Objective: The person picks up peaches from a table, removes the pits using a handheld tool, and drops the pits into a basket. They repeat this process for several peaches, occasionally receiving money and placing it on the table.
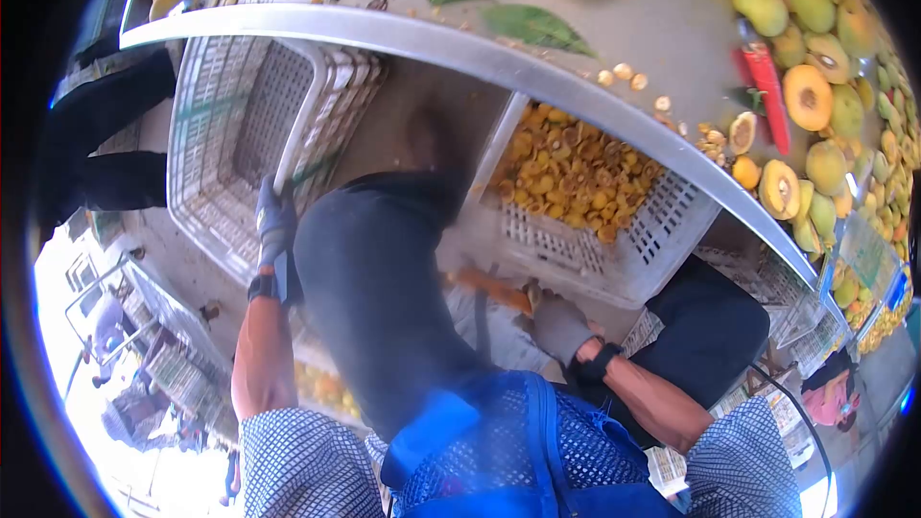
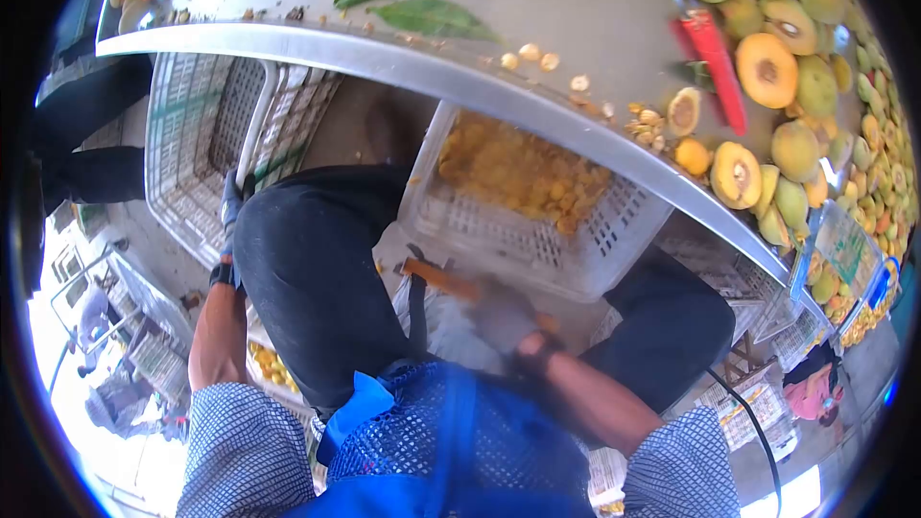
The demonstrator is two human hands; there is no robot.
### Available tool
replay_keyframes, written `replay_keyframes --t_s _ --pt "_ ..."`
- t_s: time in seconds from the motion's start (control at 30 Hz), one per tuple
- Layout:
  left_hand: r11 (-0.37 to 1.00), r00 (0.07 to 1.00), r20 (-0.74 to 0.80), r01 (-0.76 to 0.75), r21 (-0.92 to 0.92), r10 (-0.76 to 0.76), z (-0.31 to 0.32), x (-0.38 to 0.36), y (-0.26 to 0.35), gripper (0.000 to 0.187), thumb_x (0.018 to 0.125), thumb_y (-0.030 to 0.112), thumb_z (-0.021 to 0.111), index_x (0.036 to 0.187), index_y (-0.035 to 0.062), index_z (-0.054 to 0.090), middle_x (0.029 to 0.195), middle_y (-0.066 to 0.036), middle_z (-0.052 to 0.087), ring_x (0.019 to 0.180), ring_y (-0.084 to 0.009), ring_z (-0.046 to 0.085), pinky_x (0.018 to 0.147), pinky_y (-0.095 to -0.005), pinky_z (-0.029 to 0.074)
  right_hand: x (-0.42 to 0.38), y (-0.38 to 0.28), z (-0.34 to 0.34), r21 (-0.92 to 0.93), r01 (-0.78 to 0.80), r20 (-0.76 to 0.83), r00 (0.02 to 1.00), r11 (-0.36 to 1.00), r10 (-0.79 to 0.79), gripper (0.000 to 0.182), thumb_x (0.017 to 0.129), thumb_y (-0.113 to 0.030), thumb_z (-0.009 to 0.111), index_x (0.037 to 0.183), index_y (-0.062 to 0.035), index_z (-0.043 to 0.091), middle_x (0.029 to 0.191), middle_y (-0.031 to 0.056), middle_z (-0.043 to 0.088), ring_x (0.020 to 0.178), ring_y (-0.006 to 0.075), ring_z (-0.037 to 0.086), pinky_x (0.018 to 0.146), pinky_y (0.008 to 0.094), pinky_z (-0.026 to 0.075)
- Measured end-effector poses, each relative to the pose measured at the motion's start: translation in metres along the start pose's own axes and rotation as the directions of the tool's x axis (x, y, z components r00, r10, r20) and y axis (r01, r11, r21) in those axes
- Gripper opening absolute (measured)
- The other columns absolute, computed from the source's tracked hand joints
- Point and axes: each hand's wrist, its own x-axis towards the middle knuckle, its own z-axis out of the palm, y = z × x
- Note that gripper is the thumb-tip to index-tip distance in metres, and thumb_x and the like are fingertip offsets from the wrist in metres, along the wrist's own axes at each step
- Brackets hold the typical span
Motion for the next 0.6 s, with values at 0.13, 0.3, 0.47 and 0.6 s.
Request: replay_keyframes --t_s 0.13,0.3,0.47,0.6 --pt "0.973 0.999 -0.018 0.034 -0.228 -0.039 0.016 0.008 -0.029 0.019 0.092 0.024 0.054 0.103 0.0084 0.054 0.088 -0.019 0.061 0.082 -0.0383 0.059 0.071 -0.0433 0.046 -0.023 -0.004 -0.014 0.167 0.371 -0.261 0.910 0.914 -0.322 0.046 0.087 -0.023 0.057 0.127 0.0006 0.049 0.115 0.0209 0.059 0.100 0.0305 0.060 0.088 0.0382 0.047" --pt "0.987 0.984 -0.108 -0.147 -0.057 0.141 0.000 -0.011 0.009 0.024 0.093 0.028 0.053 0.104 0.0068 0.054 0.089 -0.020 0.061 0.084 -0.0382 0.060 0.072 -0.0453 0.045 -0.032 -0.009 -0.016 0.852 0.048 0.078 0.973 0.522 -0.217 0.039 0.092 -0.021 0.051 0.125 -0.0009 0.053 0.127 0.0180 0.055 0.110 0.0267 0.057 0.095 0.0365 0.043" --pt "0.956 0.950 -0.175 -0.227 0.188 0.260 -0.001 -0.011 -0.001 0.034 0.094 0.032 0.051 0.111 0.0022 0.055 0.096 -0.023 0.062 0.089 -0.0406 0.060 0.073 -0.0458 0.045 -0.069 -0.034 -0.049 0.247 0.348 -0.242 0.926 0.904 -0.290 0.042 0.093 -0.026 0.048 0.128 -0.0025 0.051 0.116 0.0224 0.060 0.106 0.0350 0.058 0.094 0.0395 0.043" --pt "0.978 0.978 -0.086 -0.183 0.095 0.191 0.000 0.001 0.014 0.036 0.092 0.036 0.050 0.108 0.0045 0.058 0.089 -0.023 0.064 0.084 -0.0419 0.061 0.071 -0.0484 0.046 -0.063 -0.005 -0.020 0.135 0.631 -0.656 0.635 0.764 -0.408 0.040 0.092 -0.029 0.049 0.120 -0.0018 0.056 0.113 0.0235 0.060 0.103 0.0362 0.059 0.090 0.0406 0.045"
